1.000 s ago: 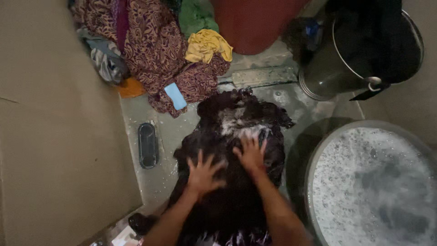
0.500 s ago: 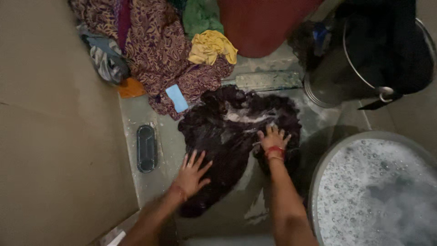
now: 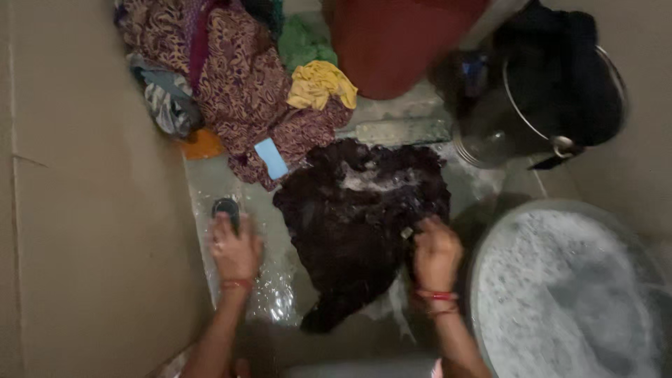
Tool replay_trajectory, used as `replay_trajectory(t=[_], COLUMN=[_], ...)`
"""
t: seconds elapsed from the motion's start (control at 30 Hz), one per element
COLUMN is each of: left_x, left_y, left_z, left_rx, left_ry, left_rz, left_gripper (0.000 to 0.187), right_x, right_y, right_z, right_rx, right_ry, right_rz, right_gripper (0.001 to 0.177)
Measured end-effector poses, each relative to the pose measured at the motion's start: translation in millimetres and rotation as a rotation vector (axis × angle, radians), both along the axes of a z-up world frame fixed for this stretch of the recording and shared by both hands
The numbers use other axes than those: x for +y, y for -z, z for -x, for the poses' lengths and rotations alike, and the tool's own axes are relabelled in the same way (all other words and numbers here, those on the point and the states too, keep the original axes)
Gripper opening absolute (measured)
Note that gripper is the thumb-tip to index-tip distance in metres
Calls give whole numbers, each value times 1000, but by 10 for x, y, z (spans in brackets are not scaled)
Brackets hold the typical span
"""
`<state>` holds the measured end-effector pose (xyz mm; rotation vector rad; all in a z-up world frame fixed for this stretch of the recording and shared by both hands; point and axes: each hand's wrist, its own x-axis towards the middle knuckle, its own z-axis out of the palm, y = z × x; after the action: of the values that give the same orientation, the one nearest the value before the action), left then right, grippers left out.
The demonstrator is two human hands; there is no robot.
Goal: The person hand-washes a dark garment and a patterned cloth on a tiled floor. They scrub the items with a brush and soap, rinse them in a basin of water, and wring them out.
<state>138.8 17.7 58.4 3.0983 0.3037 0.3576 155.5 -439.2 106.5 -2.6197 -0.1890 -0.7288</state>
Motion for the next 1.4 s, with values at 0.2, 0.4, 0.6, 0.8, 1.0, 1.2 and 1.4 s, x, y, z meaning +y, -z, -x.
replay_trajectory(t=[0.2,0.4,0.6,0.8,1.0,1.2,1.4], left_x=[66,-1058,-2221,-1892,-1600,-1459,-1550], left_y=[-397,-444,-6,155,-211,-165,201], left_z=[148,274,-177,-252,0,-1567,-2166], left_rx=[163,189,173,372,444,607,207], left_ry=[-364,143,849,793,403,442,353], left_rz=[426,585,284,269,201,201,111], left_gripper=[89,78,68,53,91,85,83], right_x=[-1619,-1764,-710,933,691,403,452], right_y=[-234,-283,-714,-390,273,635,371], right_z=[234,428,77,2,6,-937,-1766], right_rx=[315,366,824,541,472,439,529], right_ry=[601,287,-509,-411,-120,128,115], right_rz=[-1406,-1956,-1370,558,300,208,90], right_gripper=[34,28,38,77,92,83,81])
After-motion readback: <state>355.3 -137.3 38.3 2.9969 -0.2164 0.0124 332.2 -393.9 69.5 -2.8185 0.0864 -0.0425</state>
